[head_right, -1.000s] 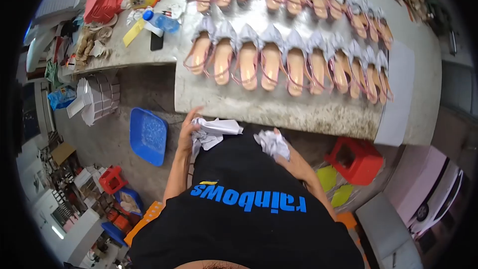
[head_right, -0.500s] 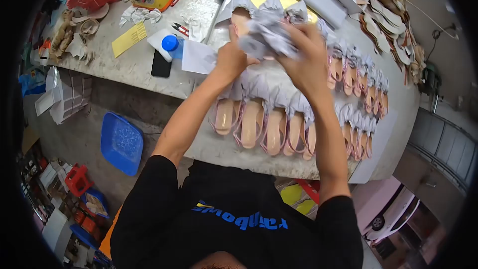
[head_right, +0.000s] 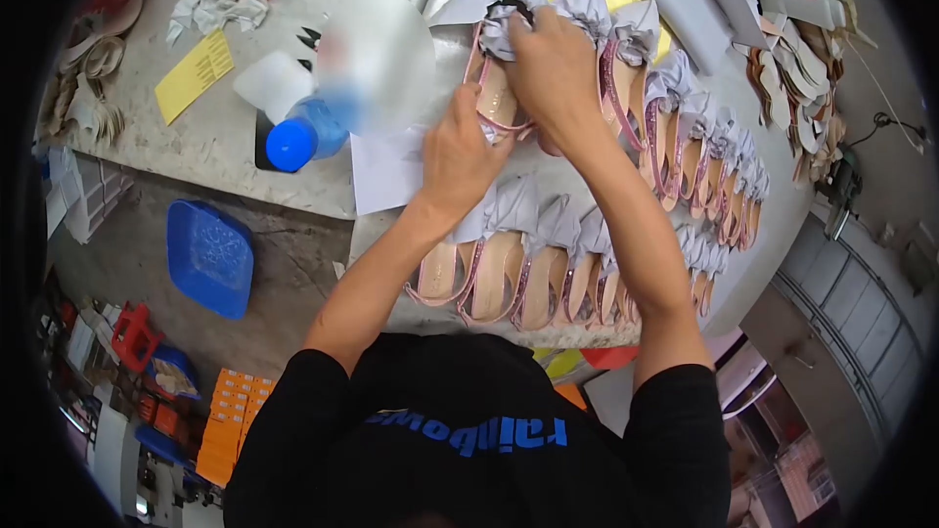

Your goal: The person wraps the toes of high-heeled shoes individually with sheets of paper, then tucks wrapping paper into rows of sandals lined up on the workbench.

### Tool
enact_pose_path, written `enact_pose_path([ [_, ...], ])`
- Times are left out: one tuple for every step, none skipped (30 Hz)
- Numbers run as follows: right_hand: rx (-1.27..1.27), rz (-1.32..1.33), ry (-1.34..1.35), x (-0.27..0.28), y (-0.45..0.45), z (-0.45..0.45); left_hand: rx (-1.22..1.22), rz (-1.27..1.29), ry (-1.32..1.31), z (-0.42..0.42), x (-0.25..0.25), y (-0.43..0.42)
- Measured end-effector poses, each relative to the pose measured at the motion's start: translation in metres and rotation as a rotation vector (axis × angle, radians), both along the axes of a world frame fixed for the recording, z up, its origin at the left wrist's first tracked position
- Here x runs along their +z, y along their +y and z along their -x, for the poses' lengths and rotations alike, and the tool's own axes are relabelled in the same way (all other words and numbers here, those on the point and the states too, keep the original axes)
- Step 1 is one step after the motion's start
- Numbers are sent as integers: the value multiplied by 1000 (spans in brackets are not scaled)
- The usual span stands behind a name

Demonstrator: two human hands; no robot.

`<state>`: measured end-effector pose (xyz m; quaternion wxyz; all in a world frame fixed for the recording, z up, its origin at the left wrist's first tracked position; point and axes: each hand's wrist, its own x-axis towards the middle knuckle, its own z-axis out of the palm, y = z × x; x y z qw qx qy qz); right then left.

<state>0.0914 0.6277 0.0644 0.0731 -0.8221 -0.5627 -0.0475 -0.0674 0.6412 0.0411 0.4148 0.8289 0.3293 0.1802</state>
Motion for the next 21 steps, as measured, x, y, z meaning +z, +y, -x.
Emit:
enact_pose_path([
  [-6,-2,-4,-3,4,-3,10,40,-5,-2,0,1],
  [-69,8,-32,-9,10,-1,-11,54,14,-2,0,0],
  [-132,25,-56,-14,15,4,-33,74,36,1,3,-4],
  [-185,26,-92,-18,26,4,-45,79,47,-1,4,-1],
  [-229,28,-127,-18,34,3,-41,79,48,-3,5,2],
  [-218,20,-133,-16,36,2,-36,79,50,-6,6,5],
  [-214,-58,-56,-17,33,3,-27,50,23,-9,3,10],
  [-215,-126,29,-19,24,7,-22,29,5,-9,1,11],
  [-221,-183,119,-20,12,12,-22,18,-8,-7,-2,7],
  [-239,-236,209,-21,0,17,-33,17,-12,-4,-4,2],
  [-241,-204,231,-25,3,5,-45,16,-16,-2,-5,-1],
  [-237,-186,244,-27,15,-13,-39,18,12,-6,-9,3],
  [-261,-190,237,-26,17,-13,-48,27,44,-7,-10,4],
  [-306,-179,275,-24,17,-8,-70,35,66,-6,-7,4],
  [-343,-185,294,-14,25,-7,-88,29,67,-12,-1,7],
  [-459,-18,382,-2,36,-11,-117,42,121,-15,-2,11],
  [-593,151,480,9,38,-13,-159,60,180,-12,-2,12],
  [-543,148,625,15,27,-18,-132,141,214,-8,23,15],
  [-388,-143,530,23,0,-7,-138,27,-5,6,51,16],
  [-200,-426,404,40,-23,11,-125,-88,-240,20,81,16],
  [-152,-491,595,76,-57,48,-50,-118,-395,36,114,11],
])
